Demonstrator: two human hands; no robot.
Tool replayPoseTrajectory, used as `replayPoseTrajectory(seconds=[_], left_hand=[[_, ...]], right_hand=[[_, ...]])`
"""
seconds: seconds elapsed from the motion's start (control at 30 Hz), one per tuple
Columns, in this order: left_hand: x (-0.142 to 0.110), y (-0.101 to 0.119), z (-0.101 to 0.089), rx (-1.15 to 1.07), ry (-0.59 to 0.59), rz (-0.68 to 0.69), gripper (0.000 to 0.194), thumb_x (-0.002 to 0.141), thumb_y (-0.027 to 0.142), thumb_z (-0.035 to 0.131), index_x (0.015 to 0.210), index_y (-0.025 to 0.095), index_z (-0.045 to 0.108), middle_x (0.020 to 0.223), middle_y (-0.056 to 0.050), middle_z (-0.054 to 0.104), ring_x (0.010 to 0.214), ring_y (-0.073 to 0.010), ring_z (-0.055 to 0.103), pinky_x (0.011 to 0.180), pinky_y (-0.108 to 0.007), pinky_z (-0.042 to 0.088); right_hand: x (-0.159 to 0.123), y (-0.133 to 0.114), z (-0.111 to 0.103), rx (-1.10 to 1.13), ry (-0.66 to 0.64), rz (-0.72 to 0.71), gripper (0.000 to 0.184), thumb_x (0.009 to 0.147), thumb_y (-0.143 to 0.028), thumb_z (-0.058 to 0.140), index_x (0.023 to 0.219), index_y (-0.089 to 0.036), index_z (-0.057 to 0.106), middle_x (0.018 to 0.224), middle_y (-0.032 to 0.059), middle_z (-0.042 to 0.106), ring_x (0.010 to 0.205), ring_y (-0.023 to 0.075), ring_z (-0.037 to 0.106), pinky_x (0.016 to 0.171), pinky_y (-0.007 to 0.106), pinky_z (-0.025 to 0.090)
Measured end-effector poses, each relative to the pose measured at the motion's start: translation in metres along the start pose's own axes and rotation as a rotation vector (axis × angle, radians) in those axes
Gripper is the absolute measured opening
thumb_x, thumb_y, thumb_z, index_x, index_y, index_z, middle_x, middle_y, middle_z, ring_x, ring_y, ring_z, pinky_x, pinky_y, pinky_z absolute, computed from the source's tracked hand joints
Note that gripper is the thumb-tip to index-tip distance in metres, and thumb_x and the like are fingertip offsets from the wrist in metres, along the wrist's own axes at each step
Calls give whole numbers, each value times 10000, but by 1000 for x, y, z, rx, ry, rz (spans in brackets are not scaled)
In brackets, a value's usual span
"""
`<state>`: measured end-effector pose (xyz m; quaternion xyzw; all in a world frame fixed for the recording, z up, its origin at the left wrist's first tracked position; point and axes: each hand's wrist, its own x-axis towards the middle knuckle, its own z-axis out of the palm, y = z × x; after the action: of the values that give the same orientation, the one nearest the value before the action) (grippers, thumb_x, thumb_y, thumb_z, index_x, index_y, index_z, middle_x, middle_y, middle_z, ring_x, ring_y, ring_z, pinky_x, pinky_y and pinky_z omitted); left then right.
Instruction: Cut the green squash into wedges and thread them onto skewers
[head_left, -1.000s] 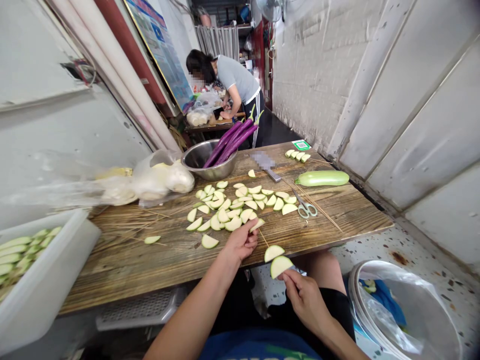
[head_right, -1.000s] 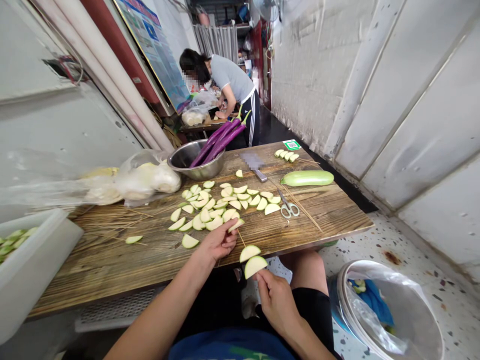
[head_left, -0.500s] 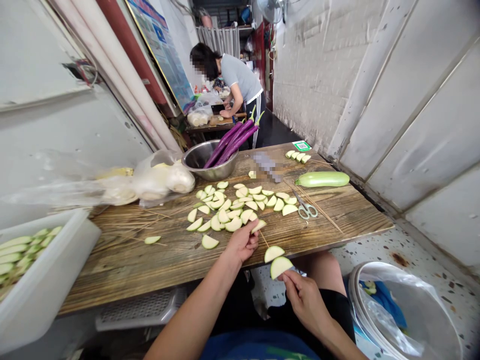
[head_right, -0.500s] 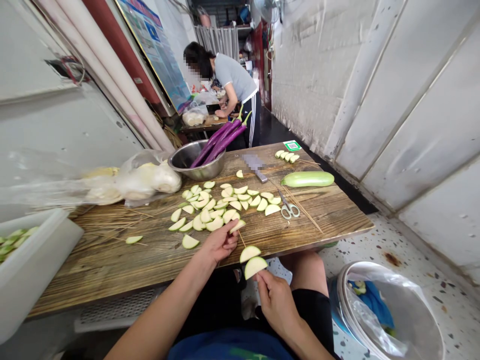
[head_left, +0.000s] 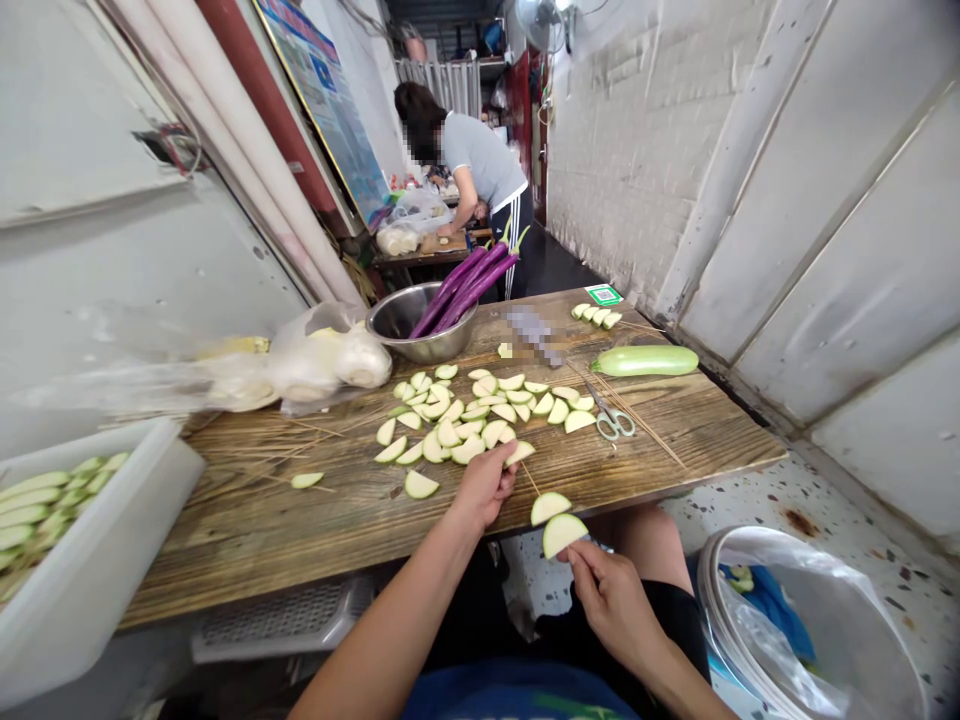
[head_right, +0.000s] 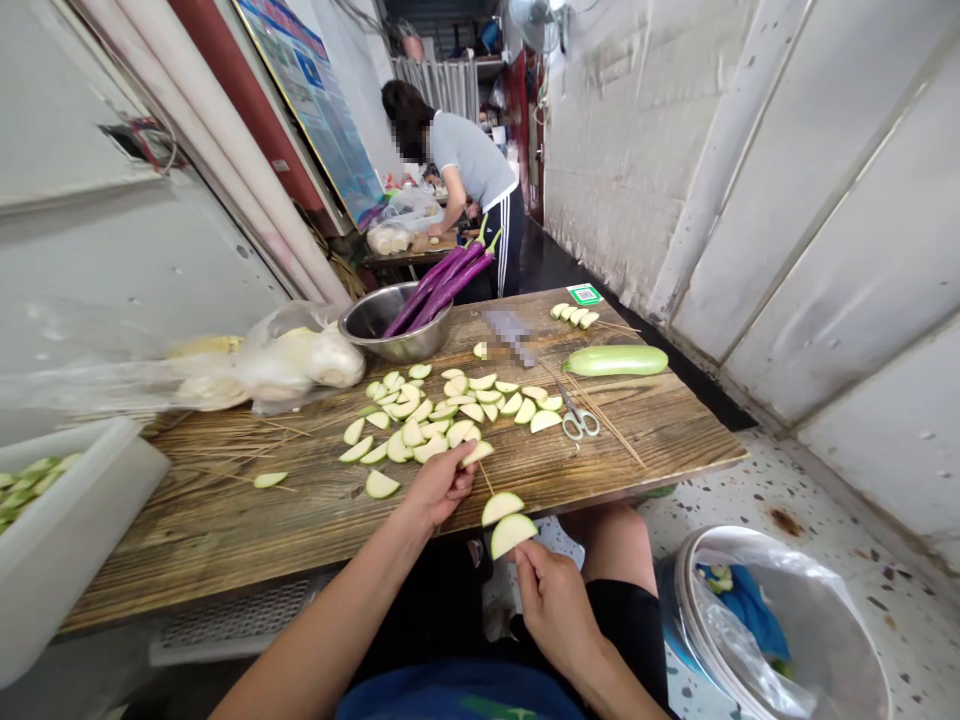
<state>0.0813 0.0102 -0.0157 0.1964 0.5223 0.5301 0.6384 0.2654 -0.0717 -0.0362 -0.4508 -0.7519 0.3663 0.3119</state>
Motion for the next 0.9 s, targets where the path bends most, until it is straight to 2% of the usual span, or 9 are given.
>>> replayPoseTrajectory(seconds=[0.47,0.67,0.83,0.9], left_hand=[[-5,0,-1,61,-82,5,315,615,326,698,596,131,452,499,40,430,347,7,270,329,-137,75],[-3,2,-1,6,-136,-43,278,635,288,685,616,128,458,497,40,436,351,6,269,319,-126,91],[-2,2,-2,-14,-168,-50,271,650,287,687,631,119,475,505,40,448,341,8,277,306,-120,97],[-3,-1,1,-31,-164,-24,255,673,306,678,678,113,511,525,31,473,351,-2,329,300,-116,148]], right_hand=[[1,-6,-1,41,3,37,269,896,-254,336,795,-174,572,655,18,604,587,141,555,551,229,375],[2,-6,3,10,15,15,273,901,-256,336,774,-171,562,596,0,557,525,123,511,507,225,340],[4,-3,7,22,44,-1,296,907,-275,326,798,-162,577,622,19,587,532,127,529,522,223,364],[4,-2,9,19,63,-13,308,909,-287,319,817,-158,583,629,29,598,533,133,537,518,223,374]])
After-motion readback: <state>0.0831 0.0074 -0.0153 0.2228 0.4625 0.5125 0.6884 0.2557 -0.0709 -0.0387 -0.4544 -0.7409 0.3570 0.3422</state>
